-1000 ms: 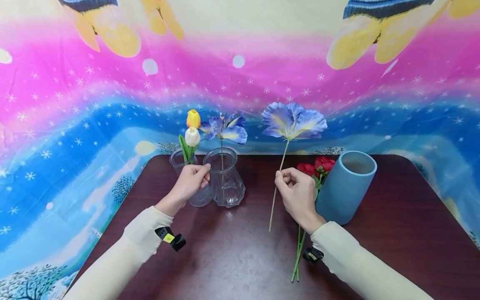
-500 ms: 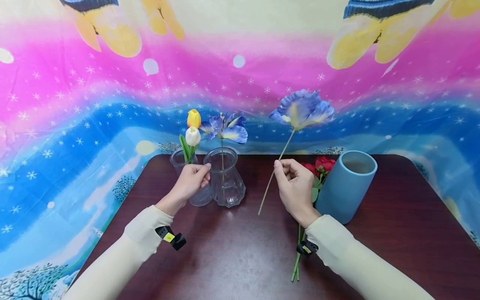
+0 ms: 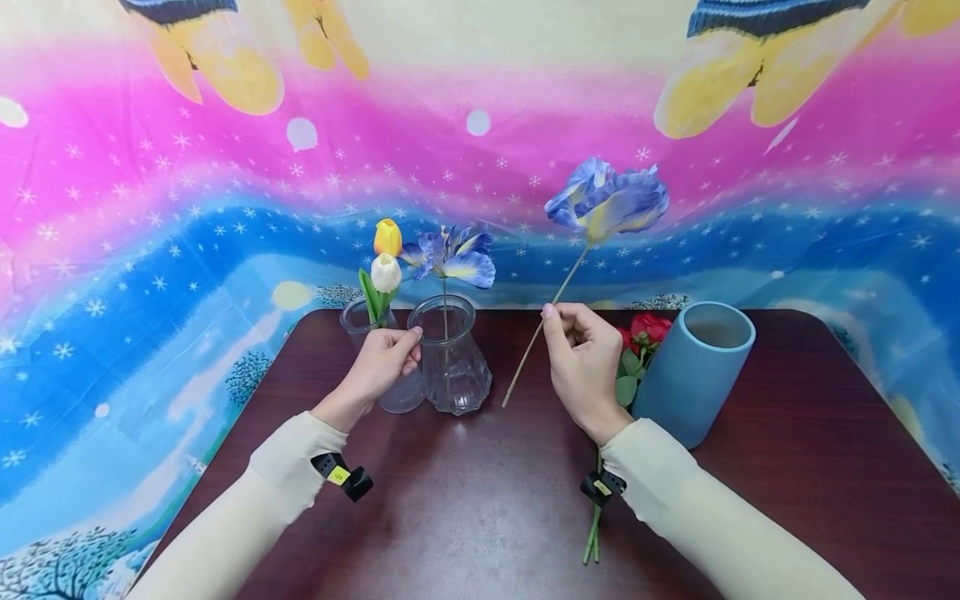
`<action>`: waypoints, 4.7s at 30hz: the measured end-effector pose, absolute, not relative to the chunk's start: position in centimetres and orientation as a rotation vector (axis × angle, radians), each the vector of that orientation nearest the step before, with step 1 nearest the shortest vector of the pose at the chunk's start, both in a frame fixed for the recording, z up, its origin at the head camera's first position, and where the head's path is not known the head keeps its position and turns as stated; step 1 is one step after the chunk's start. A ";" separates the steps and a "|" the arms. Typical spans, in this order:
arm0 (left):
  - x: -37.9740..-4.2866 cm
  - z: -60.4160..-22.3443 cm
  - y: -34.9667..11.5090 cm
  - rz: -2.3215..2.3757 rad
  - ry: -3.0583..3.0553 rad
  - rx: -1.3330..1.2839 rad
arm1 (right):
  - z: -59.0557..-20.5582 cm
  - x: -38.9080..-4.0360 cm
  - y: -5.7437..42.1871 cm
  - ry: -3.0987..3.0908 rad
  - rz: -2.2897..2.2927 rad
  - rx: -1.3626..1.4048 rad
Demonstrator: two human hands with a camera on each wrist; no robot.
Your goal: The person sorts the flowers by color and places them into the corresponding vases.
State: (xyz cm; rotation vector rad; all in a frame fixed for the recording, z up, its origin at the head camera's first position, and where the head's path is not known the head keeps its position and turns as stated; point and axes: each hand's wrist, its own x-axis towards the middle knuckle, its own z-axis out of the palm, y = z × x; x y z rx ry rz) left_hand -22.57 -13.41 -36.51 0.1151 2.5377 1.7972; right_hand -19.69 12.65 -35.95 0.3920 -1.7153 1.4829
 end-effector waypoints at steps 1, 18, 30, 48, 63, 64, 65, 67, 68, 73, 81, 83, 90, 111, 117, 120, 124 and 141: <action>-22.6 -36.5 -13.4 1.797 2.539 0.113 | -35.9 -19.7 12.6 -1.711 1.479 0.395; -22.5 -36.5 -13.4 1.803 2.527 0.108 | -34.0 -20.0 11.8 -1.660 1.488 0.422; -22.5 -36.4 -13.5 1.780 2.535 0.096 | -33.1 -20.2 11.2 -1.600 1.533 0.429; -22.4 -36.4 -13.5 1.758 2.563 0.121 | -31.4 -21.6 9.0 -1.491 1.578 0.478; -22.5 -36.5 -13.4 1.782 2.552 0.101 | -31.0 -22.8 7.5 -1.524 1.576 0.509; -22.5 -36.5 -13.4 1.782 2.552 0.100 | -31.0 -22.8 7.4 -1.532 1.577 0.512; -22.5 -36.5 -13.4 1.780 2.553 0.099 | -31.0 -22.9 7.3 -1.540 1.578 0.515; -22.4 -36.5 -13.4 1.778 2.554 0.101 | -31.0 -23.0 7.1 -1.562 1.577 0.514; -22.5 -36.5 -13.4 1.776 2.557 0.101 | -31.1 -23.0 7.0 -1.574 1.581 0.508; -22.5 -36.5 -13.5 1.770 2.563 0.106 | -31.6 -23.1 6.4 -1.666 1.605 0.447; -22.5 -36.5 -13.5 1.763 2.556 0.118 | -32.7 -23.2 5.8 -1.786 1.565 0.431; -22.4 -36.4 -13.5 1.764 2.556 0.117 | -33.1 -23.2 5.6 -1.812 1.550 0.426; -22.4 -36.4 -13.6 1.749 2.568 0.120 | -34.0 -23.2 5.3 -1.919 1.474 0.412; -22.4 -36.4 -13.5 1.768 2.560 0.132 | -35.5 -23.0 4.7 -2.189 1.211 0.405; -22.4 -36.4 -13.5 1.755 2.556 0.128 | -35.4 -23.1 4.8 -2.278 1.151 0.385; -22.5 -36.4 -13.4 1.758 2.559 0.116 | -35.3 -23.0 4.8 -2.347 1.119 0.376; -22.5 -36.3 -13.3 1.762 2.558 0.111 | -35.3 -23.0 4.9 -2.421 1.082 0.375; -22.5 -36.4 -13.3 1.784 2.536 0.088 | -35.5 -23.0 5.1 -2.542 0.988 0.437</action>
